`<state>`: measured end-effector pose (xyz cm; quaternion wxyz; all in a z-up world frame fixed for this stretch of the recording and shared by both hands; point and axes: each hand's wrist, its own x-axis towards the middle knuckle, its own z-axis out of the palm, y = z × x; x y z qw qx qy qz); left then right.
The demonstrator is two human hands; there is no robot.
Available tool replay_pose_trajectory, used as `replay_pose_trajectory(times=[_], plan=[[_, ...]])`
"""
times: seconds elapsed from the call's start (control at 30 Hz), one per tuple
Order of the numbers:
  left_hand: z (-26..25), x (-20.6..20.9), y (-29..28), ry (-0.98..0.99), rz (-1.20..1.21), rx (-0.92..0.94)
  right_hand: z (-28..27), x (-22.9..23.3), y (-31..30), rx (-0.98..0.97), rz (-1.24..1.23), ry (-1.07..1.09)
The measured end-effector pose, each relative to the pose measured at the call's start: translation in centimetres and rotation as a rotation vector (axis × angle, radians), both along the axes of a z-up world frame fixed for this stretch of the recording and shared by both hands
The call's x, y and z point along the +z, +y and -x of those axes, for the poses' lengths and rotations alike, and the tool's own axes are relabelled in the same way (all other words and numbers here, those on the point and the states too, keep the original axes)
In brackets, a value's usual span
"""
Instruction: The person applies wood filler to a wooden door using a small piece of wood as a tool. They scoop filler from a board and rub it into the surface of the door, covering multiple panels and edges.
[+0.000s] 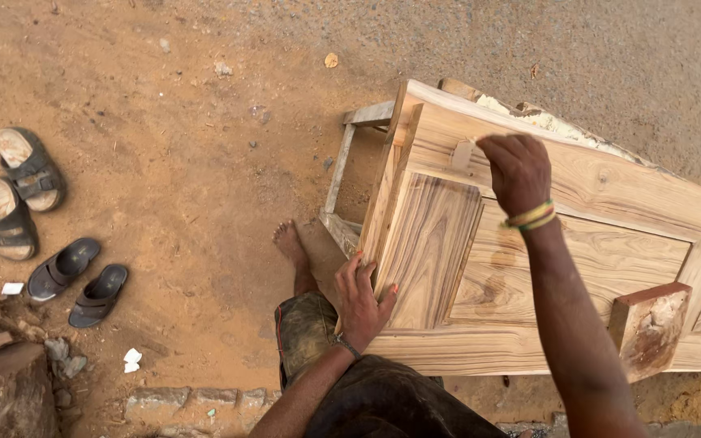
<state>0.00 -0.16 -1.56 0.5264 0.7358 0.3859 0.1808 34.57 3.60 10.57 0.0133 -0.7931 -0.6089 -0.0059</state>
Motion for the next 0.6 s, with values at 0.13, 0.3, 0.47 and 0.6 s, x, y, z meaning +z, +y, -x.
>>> replay_pose_trajectory(times=[0.13,0.3,0.47,0.6], plan=[[0.0,0.2,0.1,0.004,-0.016,0.015,-1.5,0.0,2.6,0.144,0.073,-0.041],[-0.2,0.2,0.2,0.006,0.025,0.067,-2.8,0.2,1.2,0.234,0.190,0.084],[-0.5,1.9,0.6,0.030,-0.060,0.113,-3.7,0.4,-3.0,0.228,0.358,-0.064],[-0.6,2.5,1.3,0.063,-0.095,0.108,-4.5,1.6,-3.9,0.241,0.325,0.002]])
